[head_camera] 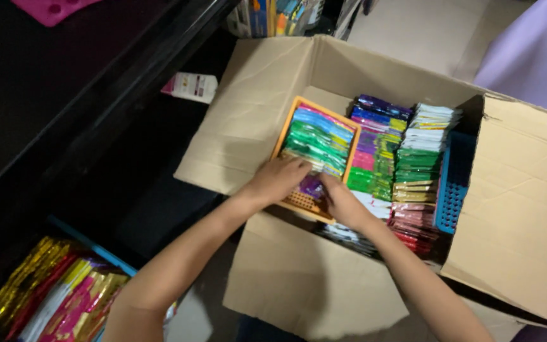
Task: Organizing and sorting product sachets into baskets within a shipping box.
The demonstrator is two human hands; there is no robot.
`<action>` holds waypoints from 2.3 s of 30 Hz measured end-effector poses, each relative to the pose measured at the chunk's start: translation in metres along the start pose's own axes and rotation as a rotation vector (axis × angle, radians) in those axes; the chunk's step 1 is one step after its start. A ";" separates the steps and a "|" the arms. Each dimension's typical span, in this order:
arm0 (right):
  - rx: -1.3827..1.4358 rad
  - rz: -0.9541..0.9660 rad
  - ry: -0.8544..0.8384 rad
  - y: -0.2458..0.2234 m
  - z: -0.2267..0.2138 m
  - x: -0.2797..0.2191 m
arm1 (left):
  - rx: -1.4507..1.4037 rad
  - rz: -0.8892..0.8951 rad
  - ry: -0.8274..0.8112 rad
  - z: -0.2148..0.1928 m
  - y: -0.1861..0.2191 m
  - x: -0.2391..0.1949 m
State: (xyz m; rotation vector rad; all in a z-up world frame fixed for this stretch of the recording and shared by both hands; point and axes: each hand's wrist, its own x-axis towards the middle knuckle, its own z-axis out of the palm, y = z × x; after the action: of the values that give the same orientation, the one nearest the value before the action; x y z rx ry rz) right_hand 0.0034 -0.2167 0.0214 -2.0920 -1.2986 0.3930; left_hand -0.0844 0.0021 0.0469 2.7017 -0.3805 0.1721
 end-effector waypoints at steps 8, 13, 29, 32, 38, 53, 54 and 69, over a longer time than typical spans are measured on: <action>-0.450 -0.053 -0.010 -0.029 -0.009 0.000 | 0.428 0.038 0.211 0.027 -0.003 -0.008; -0.423 -0.007 0.002 -0.016 -0.001 -0.005 | 0.377 0.006 0.096 0.014 0.002 -0.001; -0.436 0.090 0.004 -0.028 0.000 -0.008 | 0.404 -0.068 -0.021 0.015 0.003 -0.006; -0.414 0.066 0.001 -0.003 0.010 -0.012 | 0.443 -0.047 -0.008 0.018 0.003 -0.007; -0.448 0.060 0.015 -0.022 0.000 -0.001 | 0.426 -0.032 -0.015 -0.001 0.012 -0.008; -0.650 0.076 0.022 -0.008 0.012 0.008 | 0.710 -0.109 0.034 0.067 -0.033 0.033; -0.627 0.085 0.032 -0.009 0.011 0.008 | 0.734 -0.111 0.034 0.067 -0.034 0.032; -0.327 0.141 0.192 0.023 -0.085 0.014 | -0.002 0.013 -0.050 -0.008 -0.015 0.094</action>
State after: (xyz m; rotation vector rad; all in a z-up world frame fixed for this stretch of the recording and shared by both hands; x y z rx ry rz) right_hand 0.0725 -0.2421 0.0716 -2.4335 -1.1671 0.0352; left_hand 0.0091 -0.0033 0.0649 2.7059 -0.4131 0.1081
